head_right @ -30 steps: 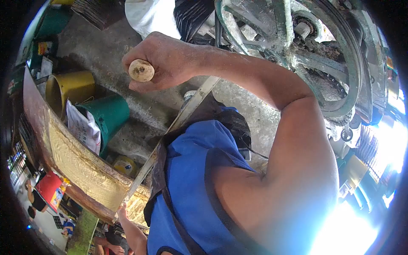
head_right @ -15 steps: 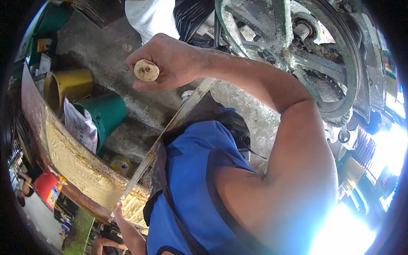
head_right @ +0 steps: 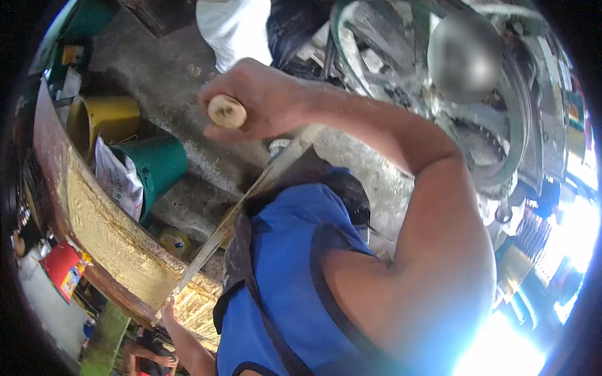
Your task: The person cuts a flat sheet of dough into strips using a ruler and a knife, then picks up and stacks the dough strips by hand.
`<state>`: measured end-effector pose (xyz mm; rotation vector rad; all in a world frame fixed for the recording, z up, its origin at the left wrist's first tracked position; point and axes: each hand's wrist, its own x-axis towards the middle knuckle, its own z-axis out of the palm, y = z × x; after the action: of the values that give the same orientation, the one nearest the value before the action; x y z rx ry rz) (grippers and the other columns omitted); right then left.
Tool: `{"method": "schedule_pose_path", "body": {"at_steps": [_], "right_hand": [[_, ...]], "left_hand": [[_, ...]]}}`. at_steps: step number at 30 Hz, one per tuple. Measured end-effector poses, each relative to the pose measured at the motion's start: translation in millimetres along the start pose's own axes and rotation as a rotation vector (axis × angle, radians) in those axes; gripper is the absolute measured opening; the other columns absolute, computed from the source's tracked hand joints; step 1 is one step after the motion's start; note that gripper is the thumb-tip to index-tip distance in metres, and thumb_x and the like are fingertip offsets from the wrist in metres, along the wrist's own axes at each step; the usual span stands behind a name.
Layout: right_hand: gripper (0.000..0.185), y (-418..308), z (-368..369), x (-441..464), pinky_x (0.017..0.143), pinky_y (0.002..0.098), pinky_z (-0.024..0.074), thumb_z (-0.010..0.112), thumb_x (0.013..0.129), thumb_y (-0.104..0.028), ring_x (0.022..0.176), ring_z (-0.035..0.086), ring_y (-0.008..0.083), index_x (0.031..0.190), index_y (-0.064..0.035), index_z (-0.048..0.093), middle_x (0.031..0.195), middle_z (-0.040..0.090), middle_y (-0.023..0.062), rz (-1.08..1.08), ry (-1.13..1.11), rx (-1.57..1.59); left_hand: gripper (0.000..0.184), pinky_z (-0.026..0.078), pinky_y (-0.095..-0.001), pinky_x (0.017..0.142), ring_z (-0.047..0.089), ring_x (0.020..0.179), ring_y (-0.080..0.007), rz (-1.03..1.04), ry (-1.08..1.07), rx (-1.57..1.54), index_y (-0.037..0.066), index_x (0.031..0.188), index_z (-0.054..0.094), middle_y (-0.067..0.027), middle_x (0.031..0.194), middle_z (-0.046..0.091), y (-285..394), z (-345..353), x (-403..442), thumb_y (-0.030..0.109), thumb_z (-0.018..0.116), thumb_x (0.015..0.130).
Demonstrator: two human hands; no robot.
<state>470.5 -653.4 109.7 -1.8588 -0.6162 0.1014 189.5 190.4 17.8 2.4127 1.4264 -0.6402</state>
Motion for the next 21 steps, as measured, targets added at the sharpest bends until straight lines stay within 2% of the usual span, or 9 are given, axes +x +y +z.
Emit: {"method": "schedule_pose_path", "body": {"at_steps": [2,6,7,8,11,12,16,20,21], "right_hand": [[0.028,-1.3,5.2,2.0,0.056,0.0351,0.0472,0.076,0.085,-0.026,0.059,0.059,0.0196,0.077,-0.0065,0.058,0.066,0.059,0.0067,-0.019,0.038,0.017],[0.026,-8.9,22.1,20.0,0.056,0.0348,0.0421,0.080,0.078,-0.011,0.061,0.056,0.0198,0.072,-0.0080,0.055,0.068,0.057,0.0048,-0.020,-0.038,-0.039],[0.025,-9.3,31.9,29.2,0.055,0.0356,0.0421,0.081,0.078,-0.012,0.061,0.056,0.0232,0.073,-0.0079,0.056,0.068,0.056,0.0063,-0.086,-0.032,-0.073],[0.026,-2.5,41.7,35.3,0.054,0.0363,0.0419,0.082,0.077,-0.013,0.060,0.056,0.0268,0.073,-0.0078,0.057,0.067,0.055,0.0076,-0.129,-0.096,-0.145],[0.026,-10.2,75.1,63.0,0.054,0.0393,0.0454,0.080,0.081,-0.018,0.061,0.060,0.0295,0.074,-0.0068,0.058,0.067,0.058,0.0116,-0.169,-0.303,-0.151],[0.025,-8.7,90.6,69.7,0.055,0.0394,0.0462,0.080,0.082,-0.019,0.062,0.060,0.0295,0.074,-0.0074,0.058,0.068,0.058,0.0119,-0.164,-0.387,-0.112],[0.024,6.2,178.2,87.1,0.063,0.0378,0.0521,0.083,0.077,-0.024,0.072,0.066,0.0282,0.081,-0.0080,0.065,0.079,0.066,0.0109,-0.187,-0.655,0.031],[0.036,-19.9,259.0,86.2,0.074,0.0399,0.0561,0.085,0.074,-0.036,0.084,0.070,0.0308,0.092,-0.0085,0.070,0.092,0.069,0.0125,-0.253,-0.909,-0.062],[0.043,-27.7,274.4,80.8,0.078,0.0418,0.0558,0.083,0.074,-0.039,0.088,0.069,0.0324,0.101,-0.0085,0.069,0.097,0.069,0.0143,-0.277,-0.957,-0.083]], "left_hand": [[0.074,0.037,-0.0435,0.109,0.045,0.130,-0.0247,-0.005,-0.108,-0.095,0.003,0.146,0.041,-0.0136,0.148,0.045,15.2,-1.3,-19.4,0.023,0.080,0.086],[0.070,0.047,-0.0373,0.100,0.044,0.129,-0.0243,0.231,-0.022,-0.044,-0.001,0.144,0.041,-0.0132,0.142,0.049,13.3,17.3,-36.3,0.014,0.078,0.087],[0.062,0.048,-0.0363,0.098,0.044,0.131,-0.0257,0.216,0.017,-0.581,0.001,0.141,0.047,-0.0138,0.141,0.050,2.8,34.8,-38.1,0.013,0.076,0.087],[0.059,0.049,-0.0398,0.099,0.044,0.133,-0.0275,0.186,0.010,-0.238,0.003,0.139,0.051,-0.0145,0.141,0.050,-16.4,41.2,-14.3,0.014,0.076,0.087],[0.089,0.042,-0.0456,0.108,0.043,0.136,-0.0313,0.145,0.209,-0.406,0.004,0.146,0.044,-0.0186,0.143,0.049,18.6,56.8,-54.3,0.030,0.088,0.074],[0.097,0.040,-0.0444,0.111,0.041,0.137,-0.0325,0.212,0.282,-0.189,0.003,0.147,0.041,-0.0198,0.149,0.043,-32.6,88.8,-2.9,0.034,0.090,0.070],[0.096,0.031,-0.0422,0.117,0.039,0.136,-0.0338,0.262,0.332,-0.585,0.002,0.148,0.037,-0.0209,0.148,0.041,6.4,108.3,-31.8,0.043,0.085,0.075],[0.073,0.026,-0.0588,0.117,0.046,0.136,-0.0324,0.148,0.548,-0.738,0.015,0.149,0.035,-0.0147,0.145,0.051,7.5,156.4,-12.7,0.036,0.069,0.088],[0.073,0.022,-0.0574,0.119,0.041,0.140,-0.0312,-0.097,0.463,-0.671,0.013,0.150,0.034,-0.0143,0.148,0.047,63.3,107.8,-76.1,0.038,0.065,0.089]]}}
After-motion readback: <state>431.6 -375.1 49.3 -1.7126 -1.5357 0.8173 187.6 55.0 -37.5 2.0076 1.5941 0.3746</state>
